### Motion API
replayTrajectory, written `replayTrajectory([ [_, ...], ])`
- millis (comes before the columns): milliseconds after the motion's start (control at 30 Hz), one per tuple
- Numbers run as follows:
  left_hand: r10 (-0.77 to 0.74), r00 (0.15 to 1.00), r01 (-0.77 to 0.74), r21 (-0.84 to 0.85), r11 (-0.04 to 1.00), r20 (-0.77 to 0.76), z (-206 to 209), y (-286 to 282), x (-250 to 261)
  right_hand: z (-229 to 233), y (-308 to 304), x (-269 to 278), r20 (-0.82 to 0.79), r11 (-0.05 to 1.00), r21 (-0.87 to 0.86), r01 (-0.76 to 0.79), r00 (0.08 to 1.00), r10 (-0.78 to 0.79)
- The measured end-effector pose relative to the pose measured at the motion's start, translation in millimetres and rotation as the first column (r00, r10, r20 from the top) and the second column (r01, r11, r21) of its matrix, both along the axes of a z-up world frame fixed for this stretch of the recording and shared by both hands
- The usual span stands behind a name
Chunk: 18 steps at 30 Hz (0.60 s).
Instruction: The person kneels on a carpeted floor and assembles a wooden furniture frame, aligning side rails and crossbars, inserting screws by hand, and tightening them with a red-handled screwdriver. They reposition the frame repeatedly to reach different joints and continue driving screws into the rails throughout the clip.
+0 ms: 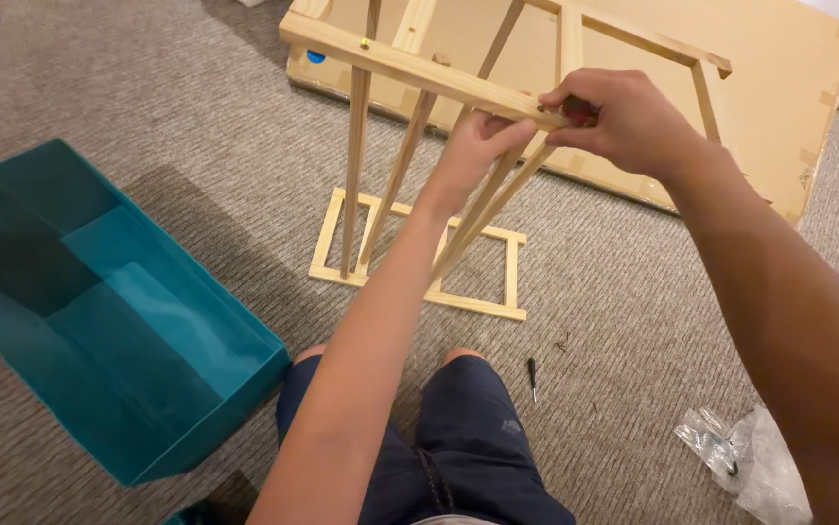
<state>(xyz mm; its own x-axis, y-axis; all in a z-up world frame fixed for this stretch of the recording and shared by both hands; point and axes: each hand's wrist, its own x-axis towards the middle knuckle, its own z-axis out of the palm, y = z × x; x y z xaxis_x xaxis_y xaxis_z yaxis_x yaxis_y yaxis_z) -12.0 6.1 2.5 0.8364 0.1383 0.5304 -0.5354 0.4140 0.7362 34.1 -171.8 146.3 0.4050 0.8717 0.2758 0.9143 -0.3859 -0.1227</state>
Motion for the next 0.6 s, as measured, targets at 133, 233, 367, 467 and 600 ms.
replayTrajectory([
  [133, -0.023, 0.958, -0.032, -0.189, 0.982, -0.284, 14, 2, 9, 0, 3, 1, 0.000, 1.000, 0.011, -0.010, 1.000, 0.010],
  [233, 0.045, 0.942, -0.095, -0.134, 0.986, -0.332, 22, 2, 18, 1, 3, 2, 0.024, 1.000, 0.000, -0.015, 1.000, 0.015],
  [367, 0.075, 0.948, -0.103, -0.075, 0.992, -0.308, 19, 1, 24, 2, 0, 5, 0.018, 1.000, 0.025, -0.018, 1.000, 0.017],
  [467, 0.091, 0.962, -0.125, -0.121, 0.985, -0.258, 14, -3, 25, 2, -1, 2, 0.012, 0.998, 0.033, -0.045, 0.999, 0.044],
  [600, 0.113, 0.963, -0.158, -0.174, 0.972, -0.245, 15, -3, 26, 21, -1, -6, -0.052, 0.993, 0.024, -0.111, 0.992, 0.112],
])
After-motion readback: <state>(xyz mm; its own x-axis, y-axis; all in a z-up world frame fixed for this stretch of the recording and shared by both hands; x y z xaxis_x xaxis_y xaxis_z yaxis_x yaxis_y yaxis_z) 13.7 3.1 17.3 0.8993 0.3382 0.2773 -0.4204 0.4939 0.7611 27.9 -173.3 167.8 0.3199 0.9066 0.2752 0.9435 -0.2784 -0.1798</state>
